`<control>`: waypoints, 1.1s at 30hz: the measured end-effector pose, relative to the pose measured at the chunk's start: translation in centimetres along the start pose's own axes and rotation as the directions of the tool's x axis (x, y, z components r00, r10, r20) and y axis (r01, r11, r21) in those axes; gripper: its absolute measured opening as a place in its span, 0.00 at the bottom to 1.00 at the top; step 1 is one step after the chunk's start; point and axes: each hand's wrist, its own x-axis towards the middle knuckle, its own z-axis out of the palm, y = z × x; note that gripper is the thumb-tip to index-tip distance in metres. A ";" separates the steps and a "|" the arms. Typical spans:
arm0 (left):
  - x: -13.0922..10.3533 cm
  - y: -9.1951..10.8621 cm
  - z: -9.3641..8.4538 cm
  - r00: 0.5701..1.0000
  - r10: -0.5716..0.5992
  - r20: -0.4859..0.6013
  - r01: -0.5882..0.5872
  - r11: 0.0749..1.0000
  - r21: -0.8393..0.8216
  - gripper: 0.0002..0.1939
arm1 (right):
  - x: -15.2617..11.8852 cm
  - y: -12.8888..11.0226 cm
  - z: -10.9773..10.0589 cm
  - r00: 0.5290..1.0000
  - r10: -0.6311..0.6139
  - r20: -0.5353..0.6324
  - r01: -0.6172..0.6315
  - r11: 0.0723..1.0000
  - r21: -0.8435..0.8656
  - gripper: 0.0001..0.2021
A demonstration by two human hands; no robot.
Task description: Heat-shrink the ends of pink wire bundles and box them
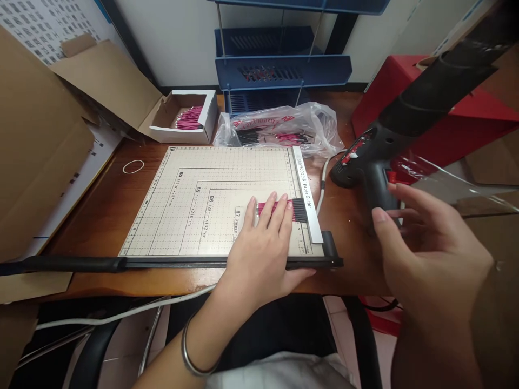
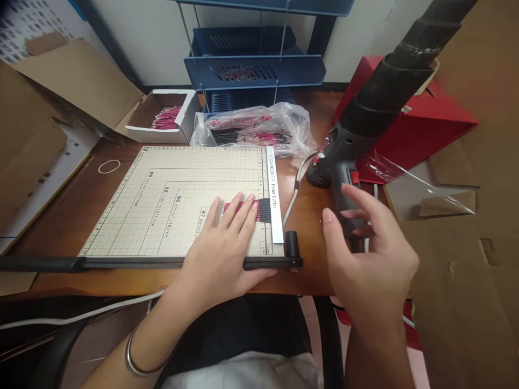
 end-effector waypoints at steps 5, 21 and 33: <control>-0.1 0.2 0.4 0.999 0.015 -0.041 -0.016 1.000 -0.011 0.57 | 2.6 1.7 1.3 0.988 -0.006 0.151 0.055 0.945 -0.321 0.37; -2.6 -4.5 -0.4 0.922 -0.242 -0.301 0.197 0.965 -0.172 0.28 | 4.2 1.0 1.5 0.969 0.098 0.226 -0.005 0.925 -0.379 0.36; -2.6 -4.2 0.2 0.886 -0.289 -0.363 0.215 0.949 -0.231 0.20 | 13.1 -2.1 3.0 0.725 -0.221 0.652 0.681 0.094 -0.726 0.41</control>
